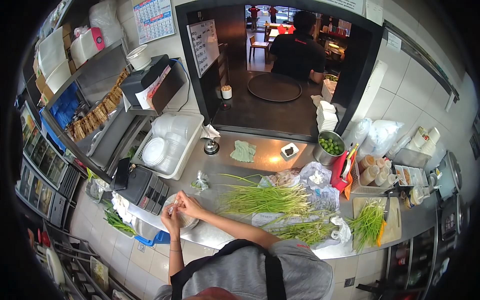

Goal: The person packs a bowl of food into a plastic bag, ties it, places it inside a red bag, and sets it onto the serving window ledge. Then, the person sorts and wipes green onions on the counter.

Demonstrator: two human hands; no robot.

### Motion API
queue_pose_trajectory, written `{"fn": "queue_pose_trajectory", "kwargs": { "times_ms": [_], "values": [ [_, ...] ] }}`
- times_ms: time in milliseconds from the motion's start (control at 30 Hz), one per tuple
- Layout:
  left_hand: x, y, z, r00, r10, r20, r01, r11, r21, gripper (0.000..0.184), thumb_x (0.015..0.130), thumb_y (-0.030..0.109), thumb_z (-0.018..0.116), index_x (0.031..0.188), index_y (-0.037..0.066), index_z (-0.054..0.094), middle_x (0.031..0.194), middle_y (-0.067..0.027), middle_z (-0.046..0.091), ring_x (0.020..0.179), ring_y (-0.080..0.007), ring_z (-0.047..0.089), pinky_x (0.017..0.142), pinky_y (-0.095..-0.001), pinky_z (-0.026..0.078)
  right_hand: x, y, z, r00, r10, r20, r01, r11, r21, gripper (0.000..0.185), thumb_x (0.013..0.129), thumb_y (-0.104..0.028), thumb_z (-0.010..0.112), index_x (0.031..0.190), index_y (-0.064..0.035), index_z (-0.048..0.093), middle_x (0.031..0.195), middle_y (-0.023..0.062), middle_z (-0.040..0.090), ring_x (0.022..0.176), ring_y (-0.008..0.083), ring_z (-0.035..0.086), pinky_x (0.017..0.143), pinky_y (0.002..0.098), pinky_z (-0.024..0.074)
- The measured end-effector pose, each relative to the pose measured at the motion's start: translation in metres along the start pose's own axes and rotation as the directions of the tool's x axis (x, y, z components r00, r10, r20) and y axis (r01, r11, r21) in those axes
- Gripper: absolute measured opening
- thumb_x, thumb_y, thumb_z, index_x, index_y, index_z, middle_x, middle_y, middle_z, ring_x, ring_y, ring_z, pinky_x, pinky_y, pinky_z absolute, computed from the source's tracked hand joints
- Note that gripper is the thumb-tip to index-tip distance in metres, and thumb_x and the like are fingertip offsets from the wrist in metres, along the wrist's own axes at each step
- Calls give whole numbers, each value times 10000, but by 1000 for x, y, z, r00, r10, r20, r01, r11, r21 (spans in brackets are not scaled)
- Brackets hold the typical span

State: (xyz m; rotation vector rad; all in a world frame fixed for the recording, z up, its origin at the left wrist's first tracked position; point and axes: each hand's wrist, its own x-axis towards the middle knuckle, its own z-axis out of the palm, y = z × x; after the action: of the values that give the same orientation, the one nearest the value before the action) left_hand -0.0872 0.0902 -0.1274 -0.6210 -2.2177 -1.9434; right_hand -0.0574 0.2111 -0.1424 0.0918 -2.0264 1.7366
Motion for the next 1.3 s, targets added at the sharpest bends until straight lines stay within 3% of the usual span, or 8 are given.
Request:
{"fn": "queue_pose_trajectory", "kwargs": {
  "times_ms": [167, 267, 400, 700, 800, 933, 1067, 1300],
  "values": [
    [9, -8, 2, 993, 55, -106, -33, 980, 198, 140, 726, 54, 667, 694, -8, 545, 654, -79, 562, 553, -147, 479, 501, -303, 388, 0, -10, 3, 999, 45, -24, -47, 993, -106, 312, 746, -16, 617, 934, -67, 374, 681, 38, 519, 579, 121, 537, 518, 273, 425],
    [18, 16, -2, 998, -40, 55, 19, 935, 353, 146, 701, 39, 664, 675, -14, 530, 580, -87, 534, 506, -142, 466, 482, -303, 383, -2, -12, 1, 998, 46, -41, -51, 988, -143, 321, 729, -7, 613, 924, -72, 368, 661, 31, 490, 552, 123, 518, 501, 277, 414],
    [40, 15, -22, 890, 47, 454, -218, 917, 334, 118, 700, 37, 659, 682, -15, 554, 600, -129, 574, 491, -212, 517, 491, -314, 405, -4, -12, 0, 997, 1, -78, -10, 993, -122, 322, 714, 2, 606, 914, -75, 365, 654, 27, 481, 529, 127, 504, 488, 283, 398],
    [43, 24, -27, 682, 291, 672, -690, 562, 457, 68, 744, 96, 596, 763, 32, 588, 717, -122, 541, 695, -306, 505, 643, -360, 430, -5, -17, 0, 997, -12, -78, 1, 990, -140, 289, 714, 11, 583, 902, -73, 381, 653, 40, 498, 545, 154, 521, 515, 286, 417],
    [50, -4, -34, 691, 148, 707, -545, 749, 376, 124, 809, 125, 560, 750, 16, 564, 757, -133, 545, 697, -281, 515, 645, -338, 422, -7, -17, -1, 996, -52, -73, 48, 997, -62, 265, 714, 20, 580, 907, -57, 415, 680, 50, 516, 581, 158, 534, 537, 286, 428],
    [51, -27, -40, 665, -390, 637, 348, 916, 198, 211, 904, 196, 497, 831, 14, 575, 775, -37, 571, 714, -119, 515, 644, -276, 415, -5, -5, -2, 991, -132, 0, 131, 985, -113, 171, 717, -19, 605, 813, -34, 464, 724, 71, 496, 624, 183, 529, 566, 299, 436],
    [56, -21, -38, 610, -426, 668, 472, 873, 126, 228, 911, 213, 498, 905, 9, 597, 824, 4, 571, 756, -60, 496, 679, -225, 420, -3, -7, -9, 930, -360, 81, 368, 890, -269, 192, 734, -128, 646, 712, -25, 486, 755, 91, 477, 631, 241, 510, 587, 340, 434],
    [61, -22, -43, 685, -380, 621, 447, 893, 54, 197, 841, 161, 610, 730, -1, 631, 657, 31, 577, 598, -44, 490, 537, -199, 386, 4, -7, -4, 963, -217, 162, 259, 914, -312, 150, 781, -143, 564, 770, 6, 549, 733, 168, 562, 715, 362, 549, 631, 411, 425]
  ]
}}
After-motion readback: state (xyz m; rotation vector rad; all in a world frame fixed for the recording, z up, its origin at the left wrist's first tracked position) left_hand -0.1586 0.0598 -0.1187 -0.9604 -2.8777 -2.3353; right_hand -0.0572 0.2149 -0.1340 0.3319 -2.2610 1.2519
